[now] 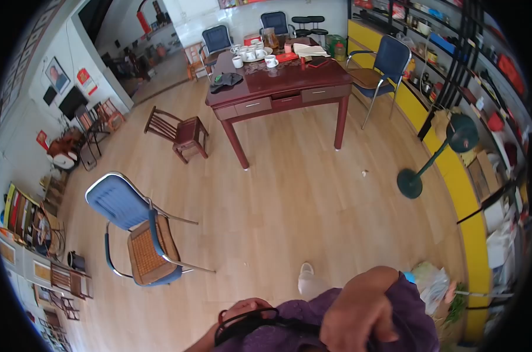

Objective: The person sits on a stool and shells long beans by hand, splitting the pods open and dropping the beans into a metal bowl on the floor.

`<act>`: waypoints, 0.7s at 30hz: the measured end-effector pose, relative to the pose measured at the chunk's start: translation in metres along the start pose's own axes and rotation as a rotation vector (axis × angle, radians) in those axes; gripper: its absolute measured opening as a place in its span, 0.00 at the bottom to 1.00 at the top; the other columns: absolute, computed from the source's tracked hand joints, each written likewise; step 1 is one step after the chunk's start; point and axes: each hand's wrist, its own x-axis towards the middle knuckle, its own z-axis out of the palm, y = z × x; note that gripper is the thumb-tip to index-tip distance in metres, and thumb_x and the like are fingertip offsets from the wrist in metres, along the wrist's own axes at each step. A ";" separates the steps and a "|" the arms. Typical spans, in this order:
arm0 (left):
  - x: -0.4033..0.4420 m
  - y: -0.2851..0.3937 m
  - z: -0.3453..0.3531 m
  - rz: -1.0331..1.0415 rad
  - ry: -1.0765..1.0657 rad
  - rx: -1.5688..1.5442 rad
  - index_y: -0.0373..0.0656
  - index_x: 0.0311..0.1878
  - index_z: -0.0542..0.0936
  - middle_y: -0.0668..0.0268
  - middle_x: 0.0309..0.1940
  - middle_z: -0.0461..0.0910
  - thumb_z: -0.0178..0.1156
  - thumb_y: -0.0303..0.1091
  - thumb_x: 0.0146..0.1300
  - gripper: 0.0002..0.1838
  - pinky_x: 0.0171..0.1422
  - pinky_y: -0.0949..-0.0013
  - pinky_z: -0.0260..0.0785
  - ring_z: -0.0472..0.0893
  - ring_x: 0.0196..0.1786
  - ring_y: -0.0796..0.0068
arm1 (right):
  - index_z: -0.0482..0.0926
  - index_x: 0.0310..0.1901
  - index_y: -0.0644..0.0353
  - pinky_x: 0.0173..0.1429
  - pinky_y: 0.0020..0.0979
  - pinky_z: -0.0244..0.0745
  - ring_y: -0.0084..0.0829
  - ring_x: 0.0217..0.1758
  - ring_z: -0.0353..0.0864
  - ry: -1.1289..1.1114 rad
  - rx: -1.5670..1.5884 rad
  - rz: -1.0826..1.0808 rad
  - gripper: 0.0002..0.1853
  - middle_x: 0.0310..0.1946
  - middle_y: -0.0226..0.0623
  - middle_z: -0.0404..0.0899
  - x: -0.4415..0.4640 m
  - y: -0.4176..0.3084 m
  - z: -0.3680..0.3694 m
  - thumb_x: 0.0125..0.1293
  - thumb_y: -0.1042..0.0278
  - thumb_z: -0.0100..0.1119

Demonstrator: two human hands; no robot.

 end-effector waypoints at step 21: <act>0.410 0.399 -0.246 -0.166 -0.070 0.708 0.37 0.42 0.75 0.69 0.29 0.76 0.53 0.31 0.60 0.10 0.38 0.78 0.68 0.75 0.32 0.81 | 0.68 0.42 0.67 0.41 0.45 0.65 0.47 0.34 0.70 0.405 -0.299 0.122 0.23 0.35 0.47 0.70 -0.192 -0.172 -0.412 0.62 0.50 0.51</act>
